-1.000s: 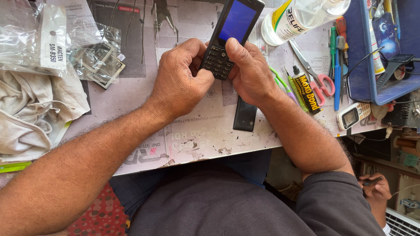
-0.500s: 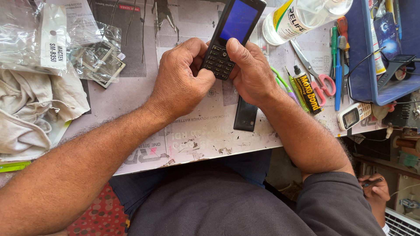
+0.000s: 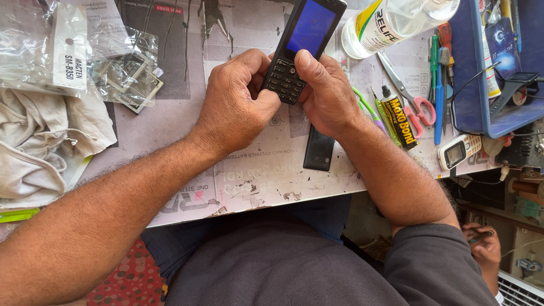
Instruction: The person holds a black Jio feature phone and repeatedly presses buttons to navigate the interface. They remove and reinsert the battery, then continue pressing buttons to check the screen and keypad functionality. The phone is placed on the table at the end.
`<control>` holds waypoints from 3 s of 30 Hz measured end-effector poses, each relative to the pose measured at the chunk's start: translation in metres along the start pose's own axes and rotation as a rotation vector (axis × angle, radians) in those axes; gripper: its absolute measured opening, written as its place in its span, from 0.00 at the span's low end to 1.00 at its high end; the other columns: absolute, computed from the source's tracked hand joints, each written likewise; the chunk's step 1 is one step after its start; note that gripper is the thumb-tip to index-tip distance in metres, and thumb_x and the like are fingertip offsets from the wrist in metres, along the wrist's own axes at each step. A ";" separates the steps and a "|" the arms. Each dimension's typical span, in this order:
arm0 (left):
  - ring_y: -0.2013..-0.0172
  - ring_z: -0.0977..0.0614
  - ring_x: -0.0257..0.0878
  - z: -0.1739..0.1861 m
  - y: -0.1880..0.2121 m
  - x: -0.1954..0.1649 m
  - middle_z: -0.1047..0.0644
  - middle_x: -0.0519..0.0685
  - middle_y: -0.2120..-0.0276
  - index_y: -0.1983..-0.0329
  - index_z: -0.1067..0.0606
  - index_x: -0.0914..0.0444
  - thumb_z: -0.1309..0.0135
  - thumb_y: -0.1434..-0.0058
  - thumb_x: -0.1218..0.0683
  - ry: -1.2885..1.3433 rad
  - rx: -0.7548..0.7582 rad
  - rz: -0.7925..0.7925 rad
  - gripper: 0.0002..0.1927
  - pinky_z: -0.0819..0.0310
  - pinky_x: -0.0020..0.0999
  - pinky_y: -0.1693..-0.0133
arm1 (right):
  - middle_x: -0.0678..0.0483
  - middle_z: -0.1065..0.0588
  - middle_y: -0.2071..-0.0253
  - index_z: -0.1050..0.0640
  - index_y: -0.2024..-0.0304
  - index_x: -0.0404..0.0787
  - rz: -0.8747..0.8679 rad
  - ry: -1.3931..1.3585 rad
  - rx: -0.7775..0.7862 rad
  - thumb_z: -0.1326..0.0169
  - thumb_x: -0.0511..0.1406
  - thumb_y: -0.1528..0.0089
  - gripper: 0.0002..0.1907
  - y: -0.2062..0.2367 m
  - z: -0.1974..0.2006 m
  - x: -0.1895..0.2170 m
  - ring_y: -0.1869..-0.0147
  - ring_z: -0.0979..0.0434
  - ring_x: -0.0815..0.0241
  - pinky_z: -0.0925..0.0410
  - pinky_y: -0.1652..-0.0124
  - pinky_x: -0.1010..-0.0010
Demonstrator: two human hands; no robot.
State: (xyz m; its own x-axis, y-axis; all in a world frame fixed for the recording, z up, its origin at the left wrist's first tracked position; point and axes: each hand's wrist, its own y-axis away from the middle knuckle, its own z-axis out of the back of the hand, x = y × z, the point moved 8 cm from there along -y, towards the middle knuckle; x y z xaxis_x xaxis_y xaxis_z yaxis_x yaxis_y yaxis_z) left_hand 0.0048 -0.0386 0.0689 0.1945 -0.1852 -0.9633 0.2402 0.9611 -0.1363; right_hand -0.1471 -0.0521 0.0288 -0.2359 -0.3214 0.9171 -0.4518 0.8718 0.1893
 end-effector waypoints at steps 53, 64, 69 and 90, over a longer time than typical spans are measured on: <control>0.68 0.16 0.35 -0.001 0.000 -0.002 0.21 0.50 0.68 0.60 0.26 0.67 0.47 0.44 0.64 0.014 -0.019 -0.029 0.09 0.19 0.31 0.65 | 0.49 0.23 0.46 0.27 0.39 0.32 0.020 0.004 0.044 0.46 0.53 0.29 0.32 0.001 -0.003 0.007 0.40 0.21 0.58 0.26 0.37 0.61; 0.68 0.17 0.34 -0.003 0.001 -0.001 0.21 0.49 0.69 0.60 0.26 0.66 0.46 0.44 0.63 -0.004 -0.012 -0.028 0.08 0.20 0.30 0.66 | 0.48 0.23 0.47 0.27 0.39 0.32 0.018 0.041 0.055 0.46 0.54 0.28 0.32 0.002 -0.006 0.009 0.41 0.20 0.58 0.25 0.38 0.61; 0.69 0.17 0.34 -0.002 0.001 -0.002 0.22 0.49 0.68 0.61 0.26 0.66 0.46 0.44 0.63 -0.013 -0.016 -0.037 0.08 0.20 0.30 0.66 | 0.48 0.23 0.46 0.26 0.39 0.32 0.033 0.042 0.071 0.47 0.53 0.27 0.32 0.003 -0.007 0.010 0.40 0.20 0.58 0.25 0.38 0.61; 0.68 0.16 0.35 -0.002 0.002 -0.004 0.21 0.50 0.68 0.60 0.26 0.67 0.46 0.43 0.63 0.016 -0.020 -0.047 0.08 0.18 0.31 0.65 | 0.49 0.23 0.46 0.27 0.38 0.32 0.040 0.048 0.063 0.47 0.54 0.28 0.32 0.004 -0.003 0.008 0.39 0.21 0.59 0.26 0.36 0.62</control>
State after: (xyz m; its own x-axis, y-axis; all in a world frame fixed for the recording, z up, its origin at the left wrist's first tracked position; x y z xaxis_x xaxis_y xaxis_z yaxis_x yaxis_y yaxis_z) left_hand 0.0023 -0.0352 0.0719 0.1678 -0.2269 -0.9594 0.2292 0.9555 -0.1859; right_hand -0.1482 -0.0500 0.0384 -0.2139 -0.2676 0.9395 -0.4962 0.8582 0.1315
